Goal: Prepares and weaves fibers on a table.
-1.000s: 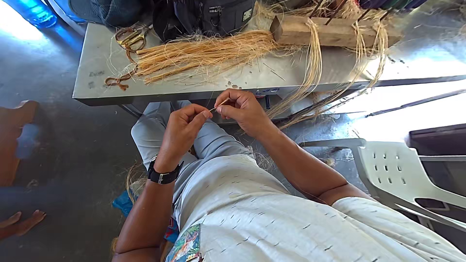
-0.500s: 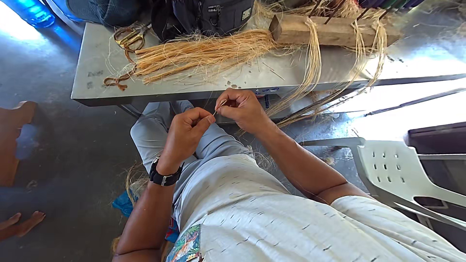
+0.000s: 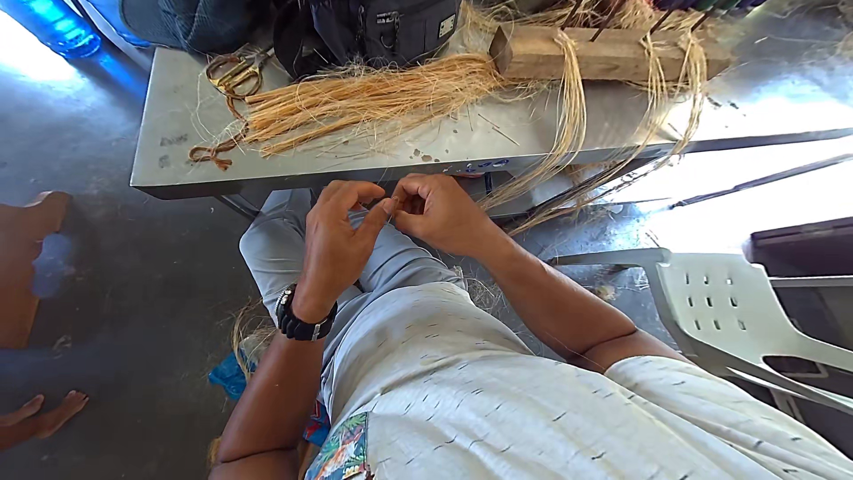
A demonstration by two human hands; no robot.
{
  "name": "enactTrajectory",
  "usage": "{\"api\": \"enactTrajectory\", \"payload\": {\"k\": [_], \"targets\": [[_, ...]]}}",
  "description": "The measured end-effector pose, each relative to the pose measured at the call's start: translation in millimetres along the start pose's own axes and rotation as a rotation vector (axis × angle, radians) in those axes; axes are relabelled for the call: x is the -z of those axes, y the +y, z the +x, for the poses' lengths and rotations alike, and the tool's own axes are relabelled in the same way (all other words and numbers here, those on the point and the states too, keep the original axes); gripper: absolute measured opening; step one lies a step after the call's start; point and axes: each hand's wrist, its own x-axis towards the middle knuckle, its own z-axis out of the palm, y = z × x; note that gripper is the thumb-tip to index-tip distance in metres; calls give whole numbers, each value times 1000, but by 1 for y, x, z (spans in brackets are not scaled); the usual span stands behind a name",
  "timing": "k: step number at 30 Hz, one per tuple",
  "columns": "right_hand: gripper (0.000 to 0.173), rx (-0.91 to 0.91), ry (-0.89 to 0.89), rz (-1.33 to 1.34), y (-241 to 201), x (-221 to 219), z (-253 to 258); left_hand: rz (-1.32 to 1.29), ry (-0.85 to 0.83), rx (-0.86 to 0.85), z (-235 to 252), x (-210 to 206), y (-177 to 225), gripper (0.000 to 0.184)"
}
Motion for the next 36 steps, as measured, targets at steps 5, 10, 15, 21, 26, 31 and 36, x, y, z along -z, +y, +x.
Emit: {"api": "enactTrajectory", "payload": {"k": [5, 10, 15, 21, 26, 31, 36], "targets": [[4, 44, -50, 49, 1, 4, -1, -145, -18, 27, 2, -1, 5, 13], [15, 27, -119, 225, 5, 15, -3, -305, -9, 77, 0, 6, 5, 11], [10, 31, -107, 406, 1, 9, -4, -336, -16, 64, 2, 5, 8, 10], [6, -18, -64, 464, 2, 1, 1, -358, 10, 56, 4, 5, 8, 10], [7, -37, -61, 464, -1, 1, -2, -420, 4, 70, 3, 5, 7, 12], [7, -56, -2, 580, 2, 0, 1, -505, -103, 74, 7, 0, 0, 35], [7, -143, 112, 781, 11, 10, 12, -636, -181, 143, -4, -20, -13, 27]]}}
